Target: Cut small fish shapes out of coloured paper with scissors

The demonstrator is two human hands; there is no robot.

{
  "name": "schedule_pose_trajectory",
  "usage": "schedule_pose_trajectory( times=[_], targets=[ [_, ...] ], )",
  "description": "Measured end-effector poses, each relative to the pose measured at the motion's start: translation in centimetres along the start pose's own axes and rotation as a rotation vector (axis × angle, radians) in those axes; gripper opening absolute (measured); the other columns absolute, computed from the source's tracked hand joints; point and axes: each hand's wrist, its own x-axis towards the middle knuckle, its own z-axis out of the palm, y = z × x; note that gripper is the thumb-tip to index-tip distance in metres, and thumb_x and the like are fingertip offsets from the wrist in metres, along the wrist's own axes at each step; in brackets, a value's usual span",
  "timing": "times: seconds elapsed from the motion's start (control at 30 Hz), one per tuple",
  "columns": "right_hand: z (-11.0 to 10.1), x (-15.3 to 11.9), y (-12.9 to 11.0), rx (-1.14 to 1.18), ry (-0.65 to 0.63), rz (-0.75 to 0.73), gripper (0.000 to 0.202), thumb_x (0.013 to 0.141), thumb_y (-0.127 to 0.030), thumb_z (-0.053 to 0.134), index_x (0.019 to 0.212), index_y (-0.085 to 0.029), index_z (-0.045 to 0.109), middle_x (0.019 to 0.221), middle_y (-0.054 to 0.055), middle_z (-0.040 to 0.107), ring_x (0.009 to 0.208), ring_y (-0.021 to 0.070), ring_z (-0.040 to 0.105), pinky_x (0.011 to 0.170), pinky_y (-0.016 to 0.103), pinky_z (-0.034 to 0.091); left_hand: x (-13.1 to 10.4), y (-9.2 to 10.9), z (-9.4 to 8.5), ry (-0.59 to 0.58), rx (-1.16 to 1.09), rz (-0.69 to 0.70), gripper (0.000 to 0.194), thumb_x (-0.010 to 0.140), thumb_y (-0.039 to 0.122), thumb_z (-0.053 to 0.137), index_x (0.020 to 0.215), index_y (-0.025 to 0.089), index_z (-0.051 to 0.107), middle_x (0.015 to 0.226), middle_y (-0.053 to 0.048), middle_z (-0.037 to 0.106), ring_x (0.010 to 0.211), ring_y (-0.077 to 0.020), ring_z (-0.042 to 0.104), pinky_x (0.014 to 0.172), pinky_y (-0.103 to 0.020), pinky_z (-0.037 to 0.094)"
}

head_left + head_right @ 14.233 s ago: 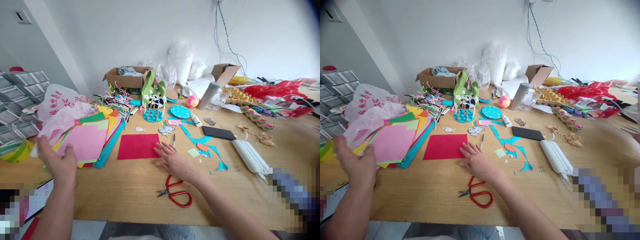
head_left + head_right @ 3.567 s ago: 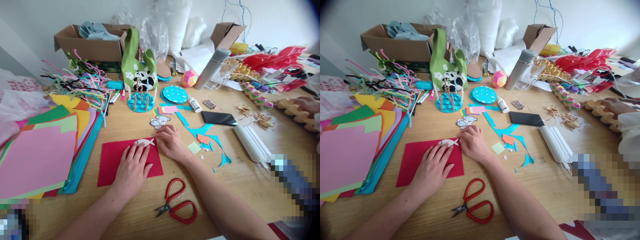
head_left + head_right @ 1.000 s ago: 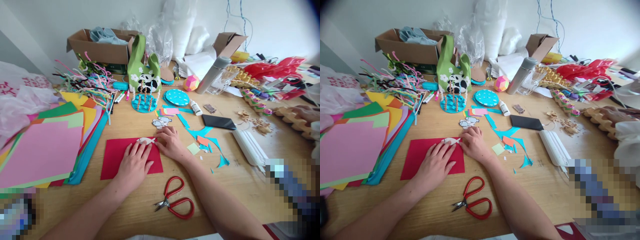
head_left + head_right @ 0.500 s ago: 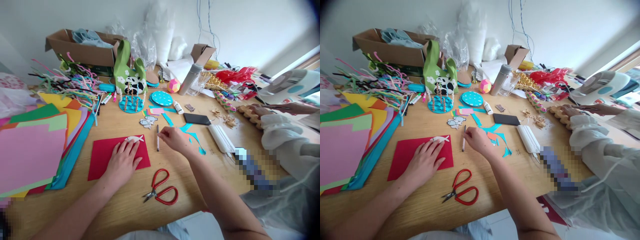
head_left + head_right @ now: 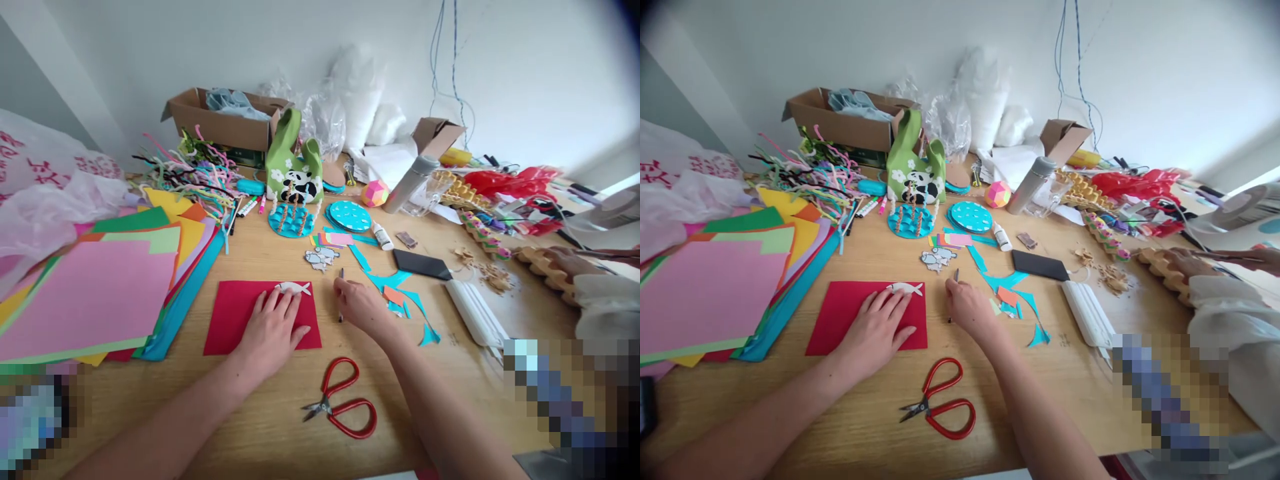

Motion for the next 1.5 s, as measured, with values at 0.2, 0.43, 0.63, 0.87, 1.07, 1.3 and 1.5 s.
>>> schedule_pose_trajectory(
  times=[0.2, 0.43, 0.63, 0.87, 1.07, 1.3, 1.5],
  targets=[
    [-1.3, -0.2, -0.2, -0.283, -0.003, -0.320, 0.023, 0.081, 0.001, 0.051, 0.093, -0.015, 0.062, 0.088, 0.014, 0.067, 0.079, 0.0272, 0.065, 0.059, 0.032, 0.035, 0.0, -0.1, 0.2, 0.009, -0.015, 0.008, 0.052, 0.095, 0.042, 0.042, 0.136, 0.012, 0.051, 0.139, -0.012, 0.054, 0.129, -0.0315, 0.043, 0.111, -0.052, 0.028],
    [-2.5, 1.1, 1.0, -0.395, 0.017, -0.658, 0.015, 0.084, -0.006, 0.055, 0.084, -0.017, 0.065, 0.087, 0.012, 0.065, 0.081, 0.0257, 0.058, 0.067, 0.035, 0.038, 0.0, -0.1, 0.1, -0.003, 0.019, 0.019, 0.052, 0.094, 0.042, 0.044, 0.135, 0.011, 0.053, 0.139, -0.013, 0.054, 0.126, -0.0327, 0.046, 0.111, -0.053, 0.028],
    [-4.1, 1.1, 1.6, 0.054, 0.316, -0.596, 0.011, 0.080, -0.010, 0.052, 0.082, -0.020, 0.055, 0.085, 0.007, 0.060, 0.073, 0.0203, 0.055, 0.063, 0.032, 0.041, 0.0, 0.0, 0.5, 0.005, 0.051, 0.016, 0.050, 0.092, 0.042, 0.047, 0.131, 0.013, 0.056, 0.138, -0.013, 0.055, 0.127, -0.0335, 0.046, 0.111, -0.052, 0.028],
    [-3.1, 5.4, -4.0, 1.583, 0.505, -0.173, 0.007, 0.082, -0.025, 0.047, 0.079, -0.024, 0.041, 0.069, -0.004, 0.057, 0.046, 0.0123, 0.056, 0.046, 0.027, 0.048, 0.1, 0.3, 0.5, -0.017, 0.034, -0.010, 0.051, 0.092, 0.043, 0.048, 0.131, 0.012, 0.056, 0.139, -0.014, 0.054, 0.128, -0.0343, 0.045, 0.110, -0.051, 0.030],
    [1.1, 7.4, -6.6, 1.646, 0.286, -0.009, 0.022, 0.083, -0.040, 0.059, 0.080, -0.020, 0.049, 0.062, -0.004, 0.060, 0.048, 0.0128, 0.060, 0.050, 0.026, 0.051, 0.0, 0.2, 0.6, -0.016, 0.005, -0.008, 0.055, 0.092, 0.046, 0.045, 0.134, 0.011, 0.053, 0.139, -0.015, 0.053, 0.131, -0.0352, 0.042, 0.111, -0.051, 0.027],
    [2.2, 7.1, -7.1, 1.372, 0.368, -0.092, 0.022, 0.094, -0.043, 0.046, 0.086, -0.023, 0.043, 0.067, -0.004, 0.060, 0.052, 0.0132, 0.060, 0.051, 0.026, 0.049, -0.1, 0.3, 0.6, -0.026, -0.024, -0.034, 0.058, 0.093, 0.045, 0.045, 0.140, 0.010, 0.045, 0.138, -0.015, 0.054, 0.130, -0.0343, 0.042, 0.109, -0.049, 0.028],
    [2.6, 7.0, -7.1, 1.152, 0.424, -0.188, 0.014, 0.096, -0.033, 0.045, 0.087, -0.023, 0.044, 0.068, -0.003, 0.060, 0.058, 0.0135, 0.060, 0.058, 0.027, 0.047, 0.0, 0.4, 0.6, -0.030, -0.016, -0.028, 0.054, 0.093, 0.044, 0.046, 0.135, 0.010, 0.050, 0.136, -0.015, 0.056, 0.128, -0.0343, 0.045, 0.105, -0.049, 0.032]
  ],
)
